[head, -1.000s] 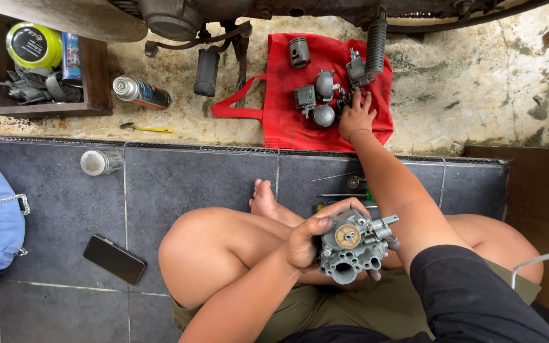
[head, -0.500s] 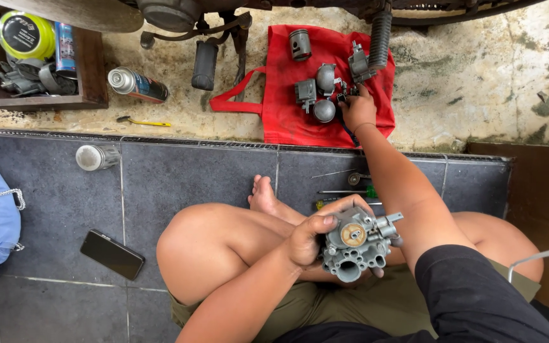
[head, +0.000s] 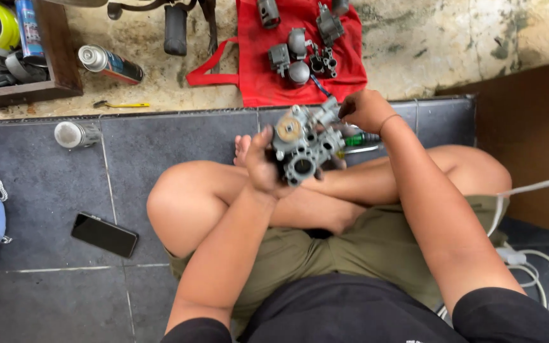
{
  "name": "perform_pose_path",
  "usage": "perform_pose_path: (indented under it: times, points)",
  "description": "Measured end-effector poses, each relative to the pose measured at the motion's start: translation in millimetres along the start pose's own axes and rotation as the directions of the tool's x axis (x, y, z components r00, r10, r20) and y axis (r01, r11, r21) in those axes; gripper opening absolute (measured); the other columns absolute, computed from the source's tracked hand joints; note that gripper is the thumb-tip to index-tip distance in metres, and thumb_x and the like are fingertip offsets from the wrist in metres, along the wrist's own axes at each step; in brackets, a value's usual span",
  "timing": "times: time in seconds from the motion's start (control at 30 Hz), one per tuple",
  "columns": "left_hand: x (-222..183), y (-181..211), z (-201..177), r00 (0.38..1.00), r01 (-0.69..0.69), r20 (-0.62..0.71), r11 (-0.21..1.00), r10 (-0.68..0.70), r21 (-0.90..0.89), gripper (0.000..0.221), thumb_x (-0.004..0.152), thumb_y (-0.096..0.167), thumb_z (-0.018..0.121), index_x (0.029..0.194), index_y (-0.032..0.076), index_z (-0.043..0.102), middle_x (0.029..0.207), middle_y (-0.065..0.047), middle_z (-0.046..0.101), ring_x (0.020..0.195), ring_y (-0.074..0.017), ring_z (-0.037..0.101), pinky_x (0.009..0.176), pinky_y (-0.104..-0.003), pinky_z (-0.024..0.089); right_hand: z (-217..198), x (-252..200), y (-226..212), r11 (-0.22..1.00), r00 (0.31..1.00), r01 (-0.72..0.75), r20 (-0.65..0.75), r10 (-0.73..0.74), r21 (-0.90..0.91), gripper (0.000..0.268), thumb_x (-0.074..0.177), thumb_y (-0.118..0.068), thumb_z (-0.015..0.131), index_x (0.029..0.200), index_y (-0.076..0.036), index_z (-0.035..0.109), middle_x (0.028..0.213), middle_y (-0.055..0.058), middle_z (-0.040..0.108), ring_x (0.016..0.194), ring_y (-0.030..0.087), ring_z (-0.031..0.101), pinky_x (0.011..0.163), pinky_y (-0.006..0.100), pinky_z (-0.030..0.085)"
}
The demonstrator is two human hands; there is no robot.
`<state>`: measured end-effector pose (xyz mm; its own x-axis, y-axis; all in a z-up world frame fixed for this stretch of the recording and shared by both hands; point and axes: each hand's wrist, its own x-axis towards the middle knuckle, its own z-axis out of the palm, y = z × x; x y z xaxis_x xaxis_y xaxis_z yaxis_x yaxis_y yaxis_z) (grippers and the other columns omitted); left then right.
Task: Disassembling and inspecting a motorcycle carburetor using a screwdriver on a workshop floor.
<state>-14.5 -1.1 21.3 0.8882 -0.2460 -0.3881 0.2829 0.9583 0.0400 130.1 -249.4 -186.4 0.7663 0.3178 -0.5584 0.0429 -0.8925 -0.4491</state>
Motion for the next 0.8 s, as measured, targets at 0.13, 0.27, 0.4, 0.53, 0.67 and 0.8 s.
perform_pose_path:
  times: [0.13,0.27,0.4,0.53,0.67,0.8]
  points:
    - [6.0,1.7,3.1,0.978,0.05,0.191,0.988,-0.078,0.145,0.077,0.095,0.063,0.057,0.134,-0.004,0.061,0.126,-0.025,0.069,0.11,-0.0464,0.07,0.077,-0.058,0.064,32.3,-11.6,23.3,0.978,0.999,-0.024,-0.052,0.013,-0.206,0.033,0.073,-0.038,0.086,0.101,-0.02,0.081,0.091,0.007,0.079,0.098,0.037,0.075,0.086,0.049,0.061]
    - [22.0,-8.2,-26.9,0.979,0.021,0.198,0.988,-0.052,0.156,0.071,0.099,0.062,0.055,0.137,0.002,0.062,0.13,-0.025,0.067,0.112,-0.0513,0.067,0.082,-0.07,0.061,28.6,-15.7,3.0,0.956,0.998,-0.056,-0.032,0.049,-0.287,0.032,0.078,-0.035,0.083,0.099,-0.011,0.08,0.091,0.013,0.078,0.098,0.041,0.074,0.084,0.055,0.061]
    - [25.8,-12.9,-39.7,0.982,0.018,0.182,0.982,-0.052,0.186,0.062,0.098,0.058,0.059,0.136,0.009,0.061,0.129,-0.027,0.065,0.105,-0.0554,0.068,0.072,-0.074,0.06,5.3,-44.6,-39.5,0.975,0.997,-0.056,0.046,0.067,-0.217,0.038,0.085,-0.04,0.069,0.105,-0.01,0.079,0.099,0.015,0.078,0.107,0.042,0.071,0.091,0.057,0.058]
    - [31.2,-15.8,-48.5,0.96,0.043,0.26,0.974,-0.101,0.221,0.052,0.098,0.053,0.059,0.135,0.016,0.052,0.128,-0.026,0.063,0.1,-0.0535,0.068,0.061,-0.067,0.062,-31.3,-69.0,-51.6,0.993,0.999,0.007,-0.042,-0.013,-0.121,0.034,0.087,-0.027,0.066,0.107,-0.003,0.079,0.1,0.022,0.077,0.105,0.046,0.071,0.092,0.057,0.056]
    - [23.9,-15.9,-26.6,0.95,-0.006,0.293,0.937,-0.103,0.348,0.053,0.097,0.049,0.057,0.13,0.007,0.05,0.114,-0.023,0.067,0.088,-0.0406,0.073,0.054,-0.054,0.065,-81.6,-135.2,-99.5,0.876,0.752,0.391,-0.647,-0.128,0.281,0.016,0.1,-0.001,0.064,0.112,-0.004,0.075,0.1,0.02,0.075,0.095,0.035,0.073,0.076,0.043,0.055]
    - [28.8,-27.4,-25.1,0.956,-0.072,0.293,0.938,-0.033,0.339,0.053,0.098,0.044,0.057,0.131,0.003,0.049,0.106,-0.027,0.065,0.081,-0.0392,0.071,0.052,-0.056,0.064,-97.6,-185.9,-151.4,0.655,0.493,0.712,-0.845,-0.208,0.253,0.014,0.108,-0.007,0.064,0.112,0.003,0.073,0.097,0.018,0.069,0.081,0.022,0.062,0.079,0.037,0.054]
